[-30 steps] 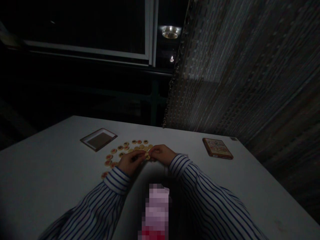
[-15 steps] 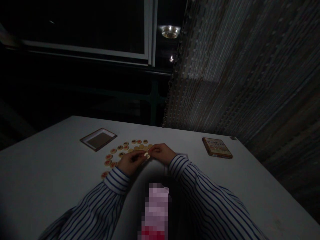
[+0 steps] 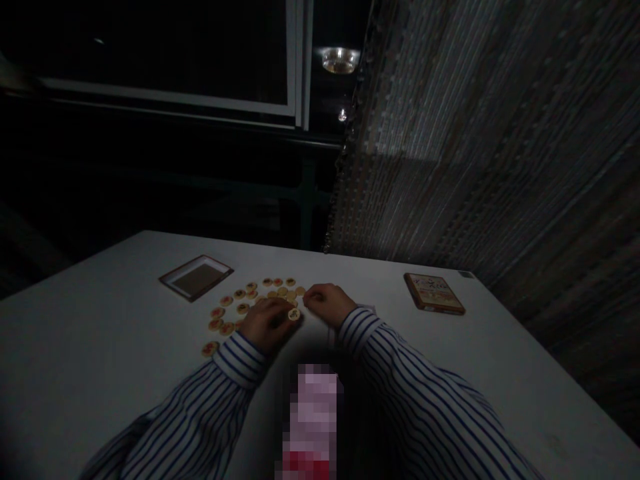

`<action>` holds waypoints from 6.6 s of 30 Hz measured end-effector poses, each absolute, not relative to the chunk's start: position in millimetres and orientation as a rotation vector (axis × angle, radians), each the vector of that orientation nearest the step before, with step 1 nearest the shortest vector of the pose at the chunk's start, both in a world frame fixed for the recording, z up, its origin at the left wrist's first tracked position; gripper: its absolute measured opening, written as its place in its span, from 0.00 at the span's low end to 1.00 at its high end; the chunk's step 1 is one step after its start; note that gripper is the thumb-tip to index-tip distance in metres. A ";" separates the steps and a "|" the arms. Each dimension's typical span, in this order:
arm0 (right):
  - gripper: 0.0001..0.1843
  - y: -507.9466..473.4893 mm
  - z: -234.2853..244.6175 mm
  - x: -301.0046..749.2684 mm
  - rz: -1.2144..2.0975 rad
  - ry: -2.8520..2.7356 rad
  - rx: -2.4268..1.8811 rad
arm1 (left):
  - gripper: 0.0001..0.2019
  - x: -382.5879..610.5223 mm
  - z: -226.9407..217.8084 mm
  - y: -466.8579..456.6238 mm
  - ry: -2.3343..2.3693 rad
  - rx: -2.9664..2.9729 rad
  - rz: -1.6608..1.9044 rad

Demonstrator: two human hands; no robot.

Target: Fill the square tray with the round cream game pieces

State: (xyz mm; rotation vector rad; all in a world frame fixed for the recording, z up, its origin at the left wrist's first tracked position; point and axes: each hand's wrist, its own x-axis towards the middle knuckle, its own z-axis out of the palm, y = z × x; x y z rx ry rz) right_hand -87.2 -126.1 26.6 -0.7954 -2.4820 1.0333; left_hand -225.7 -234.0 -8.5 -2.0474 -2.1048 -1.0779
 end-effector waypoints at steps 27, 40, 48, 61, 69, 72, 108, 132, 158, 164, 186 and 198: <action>0.14 -127.3 19.7 -83.4 -0.045 -3.014 -0.899 | 0.12 -218.2 -14.1 -235.2 -2.378 -1.848 -0.567; 0.13 -129.0 23.9 -85.0 0.009 -2.969 -0.921 | 0.18 -219.9 -14.8 -235.2 -2.394 -1.882 -0.589; 0.12 -122.0 23.4 -84.1 0.702 -2.677 -0.894 | 0.16 -221.1 -16.1 -233.0 -2.291 -1.839 -0.749; 0.08 -123.7 29.9 -89.4 1.394 -2.330 -0.813 | 0.17 -225.8 -11.6 -232.7 -2.181 -1.890 -0.895; 0.07 -123.7 30.1 -91.2 1.490 -2.238 -0.845 | 0.16 -225.7 -10.0 -233.4 -2.132 -1.889 -0.960; 0.08 -123.5 28.7 -92.2 1.548 -2.202 -0.850 | 0.16 -225.0 -8.7 -233.4 -2.114 -1.902 -0.965; 0.12 -120.9 28.2 -89.0 0.928 -2.554 -0.843 | 0.16 -225.0 -1.5 -235.6 -2.033 -1.846 -1.086; 0.15 -133.2 13.9 -92.8 0.095 -2.955 -1.063 | 0.15 -311.5 36.1 -266.6 -2.283 -1.310 -1.503; 0.15 -141.9 15.7 -95.3 -0.079 -3.008 -1.000 | 0.19 -323.0 33.2 -294.3 -2.515 -1.458 -0.903; 0.16 -138.5 24.4 -92.9 -0.073 -3.006 -0.992 | 0.17 -325.2 43.3 -298.2 -2.516 -1.419 -0.914; 0.13 -135.8 35.0 -100.6 -0.036 -2.975 -0.959 | 0.16 -295.8 35.1 -240.1 -2.387 -1.423 -1.271; 0.14 -130.7 28.6 -113.4 0.009 -3.033 -0.915 | 0.14 -256.6 2.4 -220.9 -2.294 -1.668 -0.962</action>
